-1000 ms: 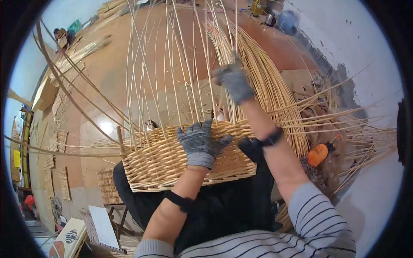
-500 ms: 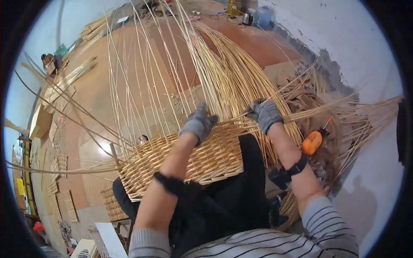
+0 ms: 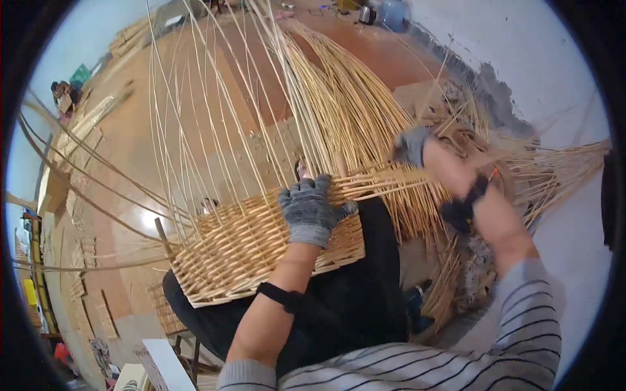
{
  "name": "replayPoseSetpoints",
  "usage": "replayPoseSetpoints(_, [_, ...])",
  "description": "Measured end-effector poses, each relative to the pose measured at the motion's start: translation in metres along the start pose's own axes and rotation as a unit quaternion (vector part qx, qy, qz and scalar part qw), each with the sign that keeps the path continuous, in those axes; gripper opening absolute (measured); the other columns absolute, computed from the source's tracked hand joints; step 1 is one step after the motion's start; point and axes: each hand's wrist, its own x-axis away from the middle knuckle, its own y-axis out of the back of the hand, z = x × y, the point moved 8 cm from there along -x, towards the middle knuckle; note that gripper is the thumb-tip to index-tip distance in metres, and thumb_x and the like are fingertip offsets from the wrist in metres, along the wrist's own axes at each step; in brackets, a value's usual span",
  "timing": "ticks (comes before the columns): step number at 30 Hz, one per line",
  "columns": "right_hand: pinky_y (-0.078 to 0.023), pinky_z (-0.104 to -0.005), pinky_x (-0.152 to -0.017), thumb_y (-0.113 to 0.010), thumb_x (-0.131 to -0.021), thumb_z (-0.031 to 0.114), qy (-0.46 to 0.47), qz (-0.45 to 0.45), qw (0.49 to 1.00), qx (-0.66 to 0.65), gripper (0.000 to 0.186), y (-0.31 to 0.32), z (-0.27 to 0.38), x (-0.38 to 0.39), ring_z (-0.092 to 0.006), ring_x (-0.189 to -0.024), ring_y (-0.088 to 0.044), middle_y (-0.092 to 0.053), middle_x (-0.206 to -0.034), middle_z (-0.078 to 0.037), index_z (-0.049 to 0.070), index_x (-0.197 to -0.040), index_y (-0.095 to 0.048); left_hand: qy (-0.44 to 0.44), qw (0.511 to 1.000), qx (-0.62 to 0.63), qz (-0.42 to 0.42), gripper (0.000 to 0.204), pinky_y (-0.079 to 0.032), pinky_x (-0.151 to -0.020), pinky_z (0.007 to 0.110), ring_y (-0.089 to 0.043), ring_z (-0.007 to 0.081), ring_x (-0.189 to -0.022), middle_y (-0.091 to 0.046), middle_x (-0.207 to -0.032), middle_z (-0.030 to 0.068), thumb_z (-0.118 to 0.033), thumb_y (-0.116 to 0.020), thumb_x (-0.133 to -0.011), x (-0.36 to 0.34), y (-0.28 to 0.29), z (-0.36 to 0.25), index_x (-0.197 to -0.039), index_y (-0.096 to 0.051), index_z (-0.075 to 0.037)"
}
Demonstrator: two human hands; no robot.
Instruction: Weaving wooden strips to create a basket or mat panel.
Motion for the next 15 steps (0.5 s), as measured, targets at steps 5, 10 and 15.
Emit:
replayPoseSetpoints(5, [-0.046, -0.0325, -0.065, -0.050, -0.073, 0.006, 0.279, 0.149, 0.948, 0.036, 0.003, -0.059, -0.011, 0.139, -0.0214, -0.057, -0.050, -0.049, -0.064, -0.006, 0.004, -0.072, -0.047, 0.013, 0.991, 0.076, 0.112, 0.067, -0.026, -0.086, 0.045, -0.043, 0.0248, -0.102, -0.047, -0.107, 0.0159, -0.058, -0.059, -0.053, 0.006, -0.009, 0.003, -0.103, -0.050, -0.014])
replayPoseSetpoints(10, [-0.043, -0.0280, -0.074, -0.048, -0.077, 0.010, 0.414, 0.032, 0.773, 0.479, 0.020, -0.115, -0.014, 0.227, -0.0193, -0.080, -0.054, -0.057, -0.083, -0.007, -0.001, -0.093, -0.051, -0.257, 0.857, 0.385, -0.228, 0.035, -0.038, -0.074, 0.039, -0.051, 0.0293, -0.081, -0.054, -0.081, 0.0130, -0.037, -0.059, -0.062, 0.012, 0.043, -0.085, -0.085, -0.054, -0.010])
replayPoseSetpoints(15, [-0.042, -0.0265, -0.077, -0.056, -0.073, 0.017, 0.393, 0.039, 0.749, 0.531, 0.032, -0.133, 0.040, 0.156, -0.0194, -0.088, -0.053, -0.056, -0.094, -0.012, 0.001, -0.101, -0.052, -0.178, 0.919, 0.349, -0.054, 0.024, -0.040, -0.056, 0.042, -0.054, 0.0327, -0.064, -0.053, -0.062, 0.0157, -0.031, -0.049, -0.076, -0.019, 0.024, -0.100, -0.078, -0.052, -0.007])
